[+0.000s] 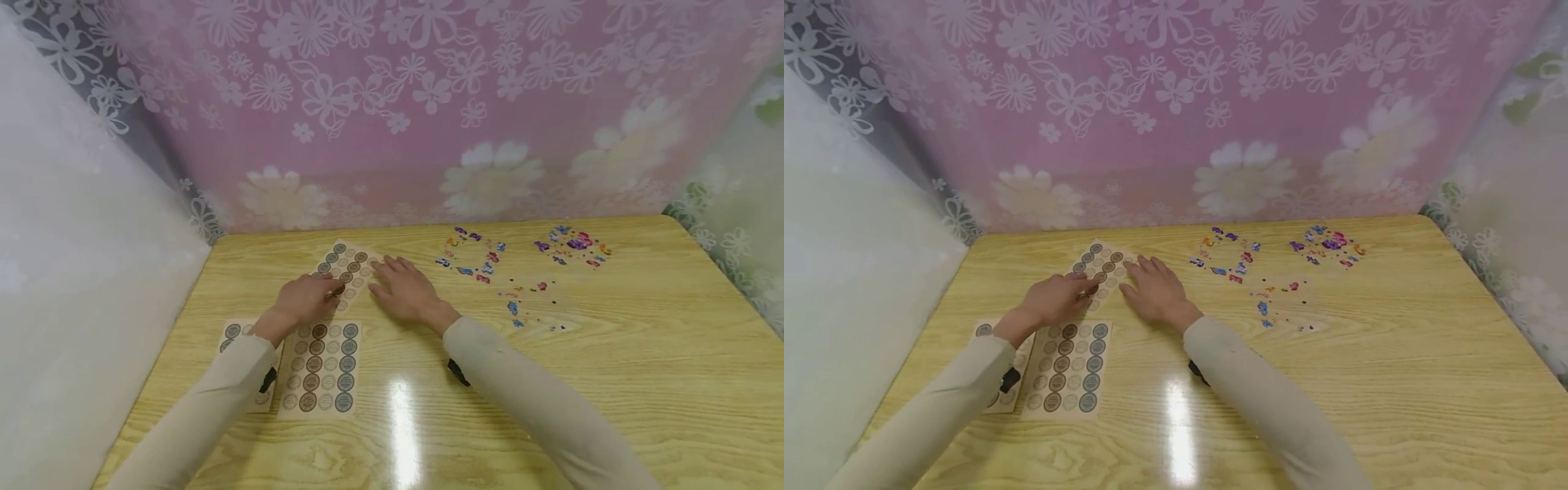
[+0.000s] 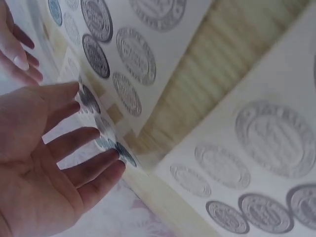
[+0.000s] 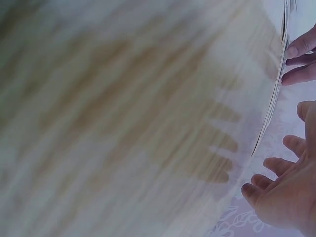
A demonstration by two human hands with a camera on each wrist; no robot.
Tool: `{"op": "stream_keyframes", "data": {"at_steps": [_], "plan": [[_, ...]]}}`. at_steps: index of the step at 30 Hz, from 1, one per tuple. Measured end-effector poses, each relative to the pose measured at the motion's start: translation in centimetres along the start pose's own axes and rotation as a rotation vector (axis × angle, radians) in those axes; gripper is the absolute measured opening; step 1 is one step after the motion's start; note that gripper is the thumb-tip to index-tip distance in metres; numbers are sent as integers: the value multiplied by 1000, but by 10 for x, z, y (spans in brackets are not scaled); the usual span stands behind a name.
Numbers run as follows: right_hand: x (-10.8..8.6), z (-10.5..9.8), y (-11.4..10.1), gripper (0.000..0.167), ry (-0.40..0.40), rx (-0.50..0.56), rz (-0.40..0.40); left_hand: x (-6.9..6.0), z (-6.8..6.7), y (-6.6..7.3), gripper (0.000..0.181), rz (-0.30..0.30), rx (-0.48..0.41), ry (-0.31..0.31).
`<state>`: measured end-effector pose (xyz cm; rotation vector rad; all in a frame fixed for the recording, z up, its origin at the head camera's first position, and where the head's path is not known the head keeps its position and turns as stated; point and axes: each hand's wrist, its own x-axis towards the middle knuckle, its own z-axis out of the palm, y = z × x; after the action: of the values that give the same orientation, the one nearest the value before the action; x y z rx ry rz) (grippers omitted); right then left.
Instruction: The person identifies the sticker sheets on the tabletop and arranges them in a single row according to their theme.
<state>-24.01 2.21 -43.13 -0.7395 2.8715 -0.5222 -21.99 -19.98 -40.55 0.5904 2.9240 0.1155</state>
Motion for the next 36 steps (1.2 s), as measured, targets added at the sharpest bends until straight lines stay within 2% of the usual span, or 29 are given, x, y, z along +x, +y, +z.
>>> {"op": "stream_keyframes", "data": {"at_steps": [3,7,12,15,17,20,28,32,36], "plan": [[1,1,1,56,18,46,29,4,0,-6,40,-6,-38,19],[3,3,2,54,78,161,80,10,-3,-18,45,-33,-149,70],[8,3,3,53,157,349,132,20,-6,-35,49,-44,-356,102],[9,1,1,52,179,496,172,27,-5,-44,51,-37,-480,107],[11,0,-2,53,185,588,201,33,-3,-50,52,-36,-526,120],[16,0,-5,54,192,689,247,40,0,-58,52,-40,-537,158],[27,-1,-13,54,205,703,328,59,3,-73,49,-149,-604,162],[32,0,-14,55,209,709,354,66,2,-75,48,-172,-608,168],[38,4,-14,57,215,666,361,74,3,-74,50,-166,-593,167]]}}
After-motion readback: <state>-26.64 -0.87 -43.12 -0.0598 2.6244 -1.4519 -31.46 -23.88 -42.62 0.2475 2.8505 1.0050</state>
